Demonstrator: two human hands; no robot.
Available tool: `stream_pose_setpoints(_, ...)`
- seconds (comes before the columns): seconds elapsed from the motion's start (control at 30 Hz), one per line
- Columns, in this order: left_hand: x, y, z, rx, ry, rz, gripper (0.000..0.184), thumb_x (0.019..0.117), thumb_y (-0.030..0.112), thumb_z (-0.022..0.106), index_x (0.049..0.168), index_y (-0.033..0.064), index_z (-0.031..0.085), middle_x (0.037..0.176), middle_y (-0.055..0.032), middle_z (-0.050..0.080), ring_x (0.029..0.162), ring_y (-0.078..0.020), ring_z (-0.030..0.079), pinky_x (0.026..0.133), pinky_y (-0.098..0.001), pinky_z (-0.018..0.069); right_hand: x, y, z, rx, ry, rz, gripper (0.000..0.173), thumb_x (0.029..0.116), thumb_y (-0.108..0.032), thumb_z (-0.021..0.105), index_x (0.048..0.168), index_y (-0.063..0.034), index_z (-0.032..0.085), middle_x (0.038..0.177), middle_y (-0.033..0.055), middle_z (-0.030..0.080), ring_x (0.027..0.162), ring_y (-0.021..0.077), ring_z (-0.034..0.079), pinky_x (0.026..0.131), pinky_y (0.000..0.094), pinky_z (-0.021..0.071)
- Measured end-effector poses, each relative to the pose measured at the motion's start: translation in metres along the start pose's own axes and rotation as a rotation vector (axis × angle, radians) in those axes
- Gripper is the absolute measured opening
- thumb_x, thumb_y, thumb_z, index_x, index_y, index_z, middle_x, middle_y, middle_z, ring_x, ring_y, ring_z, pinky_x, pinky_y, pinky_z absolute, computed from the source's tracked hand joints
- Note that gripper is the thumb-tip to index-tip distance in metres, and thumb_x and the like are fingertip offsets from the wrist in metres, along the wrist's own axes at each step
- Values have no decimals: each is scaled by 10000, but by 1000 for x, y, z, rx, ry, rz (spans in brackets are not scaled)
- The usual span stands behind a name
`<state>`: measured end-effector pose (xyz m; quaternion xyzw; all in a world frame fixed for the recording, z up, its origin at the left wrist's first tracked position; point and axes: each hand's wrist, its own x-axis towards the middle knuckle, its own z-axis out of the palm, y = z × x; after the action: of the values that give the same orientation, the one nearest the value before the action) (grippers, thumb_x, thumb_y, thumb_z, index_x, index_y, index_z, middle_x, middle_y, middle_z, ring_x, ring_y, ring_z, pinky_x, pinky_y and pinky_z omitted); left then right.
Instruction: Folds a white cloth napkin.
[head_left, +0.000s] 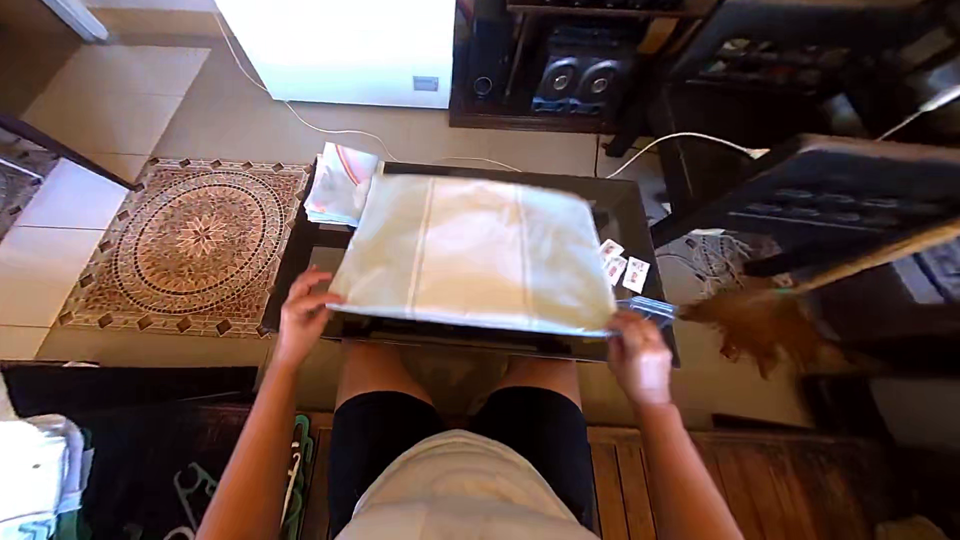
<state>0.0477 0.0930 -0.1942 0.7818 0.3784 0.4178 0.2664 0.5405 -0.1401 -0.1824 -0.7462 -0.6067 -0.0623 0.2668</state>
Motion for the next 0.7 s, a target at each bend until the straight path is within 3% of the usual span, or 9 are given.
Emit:
stream_pose_setpoints(0.1, -58, -23, 16, 21, -62, -127, 127, 877, 25, 668, 905, -14, 786, 1281, -356, 616, 1357, -546, 456, 1157, -636, 328, -47, -3, 31, -2, -112, 14, 165, 888, 54, 570, 946, 96, 719, 1081, 301, 716, 992, 512, 702, 775, 623, 571)
stream_pose_setpoints(0.2, -87, -25, 19, 25, -49, -173, 119, 854, 31, 678, 881, -7, 788, 1275, -375, 611, 1359, -572, 437, 1156, -627, 322, -64, 0, 38, 27, -136, 9, 133, 837, 67, 593, 890, 86, 714, 1037, 291, 719, 952, 509, 704, 735, 611, 572)
stream_pose_setpoints(0.27, -93, -21, 15, 37, -59, -180, 126, 854, 35, 663, 850, -12, 780, 1271, -385, 606, 1361, -580, 428, 1156, -624, 312, -63, -3, 32, 60, -241, 42, 129, 811, 92, 614, 884, 85, 721, 1049, 297, 712, 981, 515, 693, 766, 624, 565)
stream_pose_setpoints(0.33, -89, -10, 9, 80, -136, -223, 220, 848, -59, 553, 858, -28, 771, 1328, -396, 572, 1386, -616, 373, 1161, -661, 279, -51, -13, 16, 69, -542, 195, 194, 860, 107, 611, 1003, 67, 736, 1193, 294, 681, 1147, 508, 637, 911, 640, 524)
stream_pose_setpoints(0.37, -83, -1, 7, 121, -171, -270, 321, 820, -154, 477, 900, -48, 769, 1384, -398, 534, 1404, -638, 326, 1160, -687, 263, -39, -19, 8, 76, -702, 290, 266, 905, 96, 587, 1128, 46, 724, 1317, 281, 628, 1260, 491, 569, 1016, 633, 466)
stream_pose_setpoints(0.43, -62, 16, 9, 224, -166, -331, 448, 811, -223, 421, 1067, -60, 750, 1444, -378, 493, 1422, -632, 304, 1155, -691, 278, -23, -29, 2, 152, -635, 299, 351, 893, 118, 552, 1204, 56, 704, 1339, 298, 616, 1262, 508, 562, 1041, 635, 446)
stream_pose_setpoints(0.53, -17, 40, 42, 215, -107, -300, 331, 978, -22, 485, 1234, -75, 687, 1436, -349, 521, 1416, -539, 404, 1154, -601, 369, 16, -53, 22, 258, -343, 194, 292, 968, 46, 499, 1175, 99, 697, 1234, 301, 675, 1182, 473, 643, 1021, 589, 499)
stream_pose_setpoints(0.6, 16, 59, 88, 54, -194, -325, 362, 1048, 114, 514, 1334, -81, 621, 1498, -312, 481, 1453, -440, 407, 1178, -524, 370, 52, -77, 54, 366, -359, 182, 300, 1010, 20, 476, 1215, 112, 674, 1303, 297, 646, 1261, 434, 610, 1093, 545, 466)
stream_pose_setpoints(0.7, 51, 66, 170, -199, -398, -237, 471, 1081, 169, 402, 1482, -69, 470, 1591, -249, 394, 1508, -349, 348, 1222, -473, 313, 87, -117, 124, 468, -474, 78, 347, 1018, -1, 487, 1324, 97, 621, 1449, 286, 551, 1405, 403, 495, 1194, 492, 377)
